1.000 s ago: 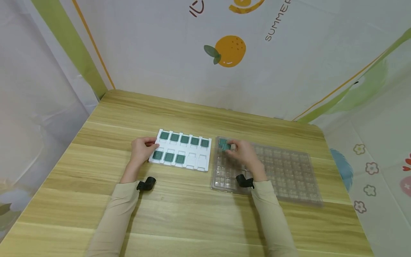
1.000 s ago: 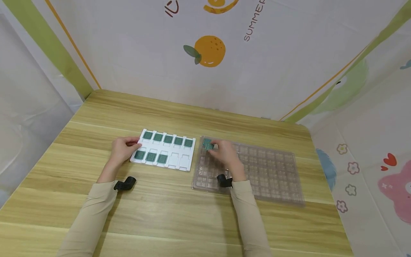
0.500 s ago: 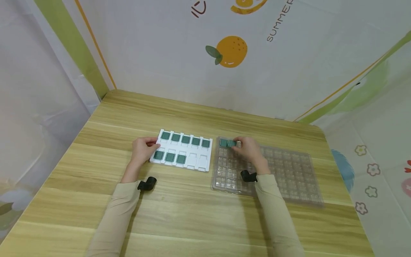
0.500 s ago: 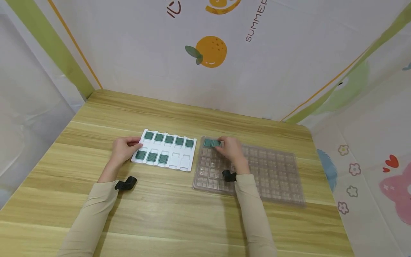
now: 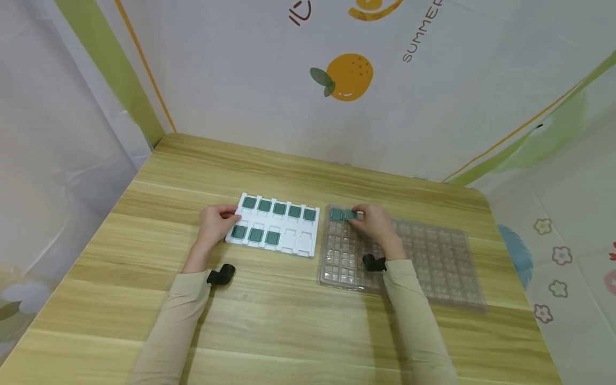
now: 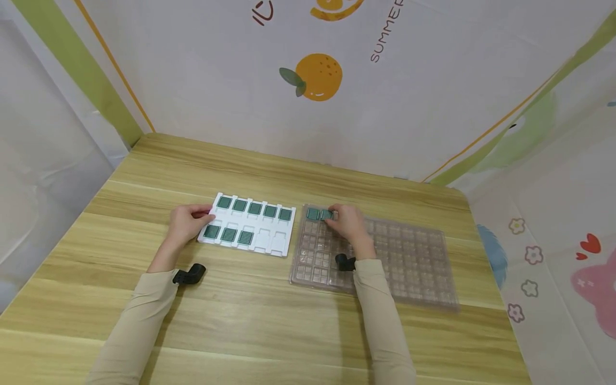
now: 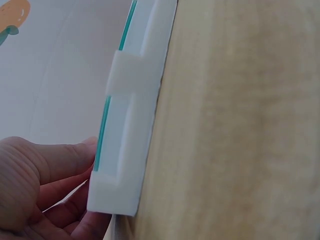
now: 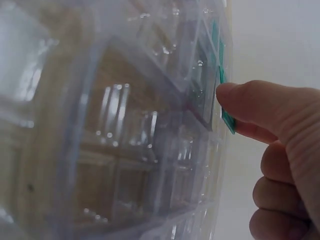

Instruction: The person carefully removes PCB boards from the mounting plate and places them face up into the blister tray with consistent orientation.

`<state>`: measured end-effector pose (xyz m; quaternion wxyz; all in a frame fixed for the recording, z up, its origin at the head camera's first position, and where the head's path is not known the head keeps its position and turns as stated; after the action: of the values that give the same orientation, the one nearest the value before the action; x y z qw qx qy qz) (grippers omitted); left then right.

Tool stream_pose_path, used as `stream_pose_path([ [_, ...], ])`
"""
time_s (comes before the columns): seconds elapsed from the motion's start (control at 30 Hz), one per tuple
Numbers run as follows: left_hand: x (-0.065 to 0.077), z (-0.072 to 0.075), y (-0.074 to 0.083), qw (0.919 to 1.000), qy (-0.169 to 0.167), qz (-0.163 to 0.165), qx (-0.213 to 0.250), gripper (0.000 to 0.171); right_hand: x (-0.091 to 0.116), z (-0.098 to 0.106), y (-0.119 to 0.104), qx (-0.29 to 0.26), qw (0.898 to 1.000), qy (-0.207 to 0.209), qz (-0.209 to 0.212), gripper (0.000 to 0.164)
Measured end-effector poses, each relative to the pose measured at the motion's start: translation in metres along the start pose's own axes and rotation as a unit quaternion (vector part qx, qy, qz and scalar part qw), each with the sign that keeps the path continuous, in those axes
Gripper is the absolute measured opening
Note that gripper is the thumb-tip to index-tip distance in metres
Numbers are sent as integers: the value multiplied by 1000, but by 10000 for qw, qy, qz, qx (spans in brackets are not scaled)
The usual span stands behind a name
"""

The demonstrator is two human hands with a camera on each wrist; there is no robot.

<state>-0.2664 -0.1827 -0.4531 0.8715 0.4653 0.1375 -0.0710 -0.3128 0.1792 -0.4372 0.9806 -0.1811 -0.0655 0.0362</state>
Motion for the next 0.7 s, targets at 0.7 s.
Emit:
stream_pose_path([
  [0.7, 0, 0, 0, 10000, 21, 12, -17, 24, 4, 2, 0, 97, 9994, 305, 96, 32],
])
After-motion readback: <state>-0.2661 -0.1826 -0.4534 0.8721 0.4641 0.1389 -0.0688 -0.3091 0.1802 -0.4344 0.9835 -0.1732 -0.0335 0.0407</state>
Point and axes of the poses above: each hand's wrist, its own x-axis away from the middle knuckle, its own z-axis out of the back of the hand, y = z × x, the point moved 10 cm from there along -x, towards the middle knuckle, and after that the axes turned 15 degrees about -z, right-handed, at the moved point
